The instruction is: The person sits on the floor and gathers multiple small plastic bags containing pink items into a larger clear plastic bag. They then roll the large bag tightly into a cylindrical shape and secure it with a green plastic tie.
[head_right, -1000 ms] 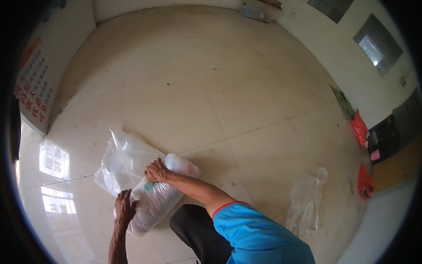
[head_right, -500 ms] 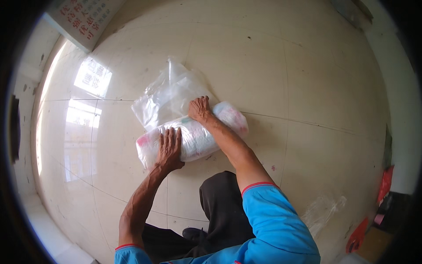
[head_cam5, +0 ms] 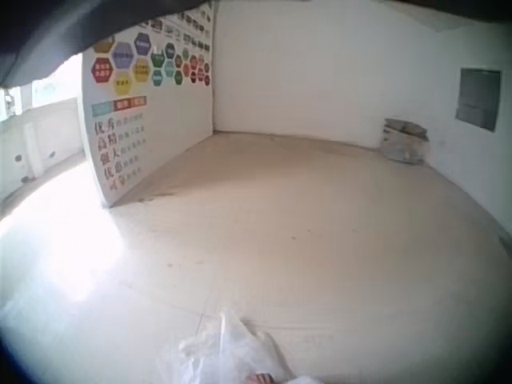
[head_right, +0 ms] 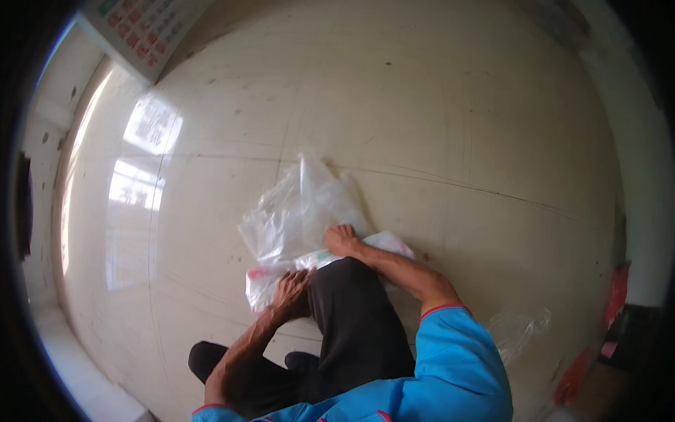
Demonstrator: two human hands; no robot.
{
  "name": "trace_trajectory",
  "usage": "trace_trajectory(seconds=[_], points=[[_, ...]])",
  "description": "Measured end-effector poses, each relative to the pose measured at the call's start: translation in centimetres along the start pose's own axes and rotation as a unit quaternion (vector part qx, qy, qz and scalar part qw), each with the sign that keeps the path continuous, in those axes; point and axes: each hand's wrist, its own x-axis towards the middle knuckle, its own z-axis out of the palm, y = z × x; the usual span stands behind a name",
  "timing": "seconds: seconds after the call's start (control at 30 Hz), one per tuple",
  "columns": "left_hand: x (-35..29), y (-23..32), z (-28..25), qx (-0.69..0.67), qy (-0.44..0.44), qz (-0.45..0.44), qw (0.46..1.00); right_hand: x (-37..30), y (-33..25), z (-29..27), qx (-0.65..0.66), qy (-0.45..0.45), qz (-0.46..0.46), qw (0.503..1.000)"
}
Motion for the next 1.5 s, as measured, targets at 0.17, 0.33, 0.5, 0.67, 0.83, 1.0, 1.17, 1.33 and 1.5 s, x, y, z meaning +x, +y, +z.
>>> trace_trajectory(seconds=[0.17,0.33,0.5,0.67,0.83,1.0,1.17,1.33,1.5], points=[[2.9,-3.1,-3.6,-0.077,-0.080,-0.066,0.992,5.8,-1.4,-2.9,0.065,0.121,0.006,0.991],[4.8,-6.1,-4.6,-0.075,-0.100,-0.024,0.992,9.6,-5.2,-13.0,-0.032,0.204,-0.044,0.978],[5.8,-7.2,-6.4,-0.093,-0.124,-0.012,0.988,11.7,-3.3,-11.7,-0.014,0.095,-0.030,0.995],[5.0,-6.6,-8.3,-0.134,-0.160,-0.064,0.976,6.6,-4.5,-11.8,0.172,0.089,-0.198,0.961],[5.1,-8.8,-7.0,-0.077,-0.238,-0.130,0.960,-5.7,-4.8,-8.9,0.143,0.279,-0.275,0.909],[4.7,-9.2,-6.7,-0.138,-0.221,-0.227,0.938,-9.6,-6.1,-9.7,0.079,0.342,-0.304,0.886],[5.8,-11.8,-5.3,-0.167,-0.172,-0.155,0.958,-12.4,-7.7,-10.7,0.014,0.242,-0.305,0.921],[6.7,-8.2,-8.6,-0.149,-0.302,-0.187,0.923,-15.4,-7.6,-7.6,-0.078,0.190,-0.250,0.946],[8.3,-13.1,-6.0,-0.132,-0.317,-0.176,0.923,-15.3,-7.1,-4.9,-0.056,0.251,-0.211,0.943]])
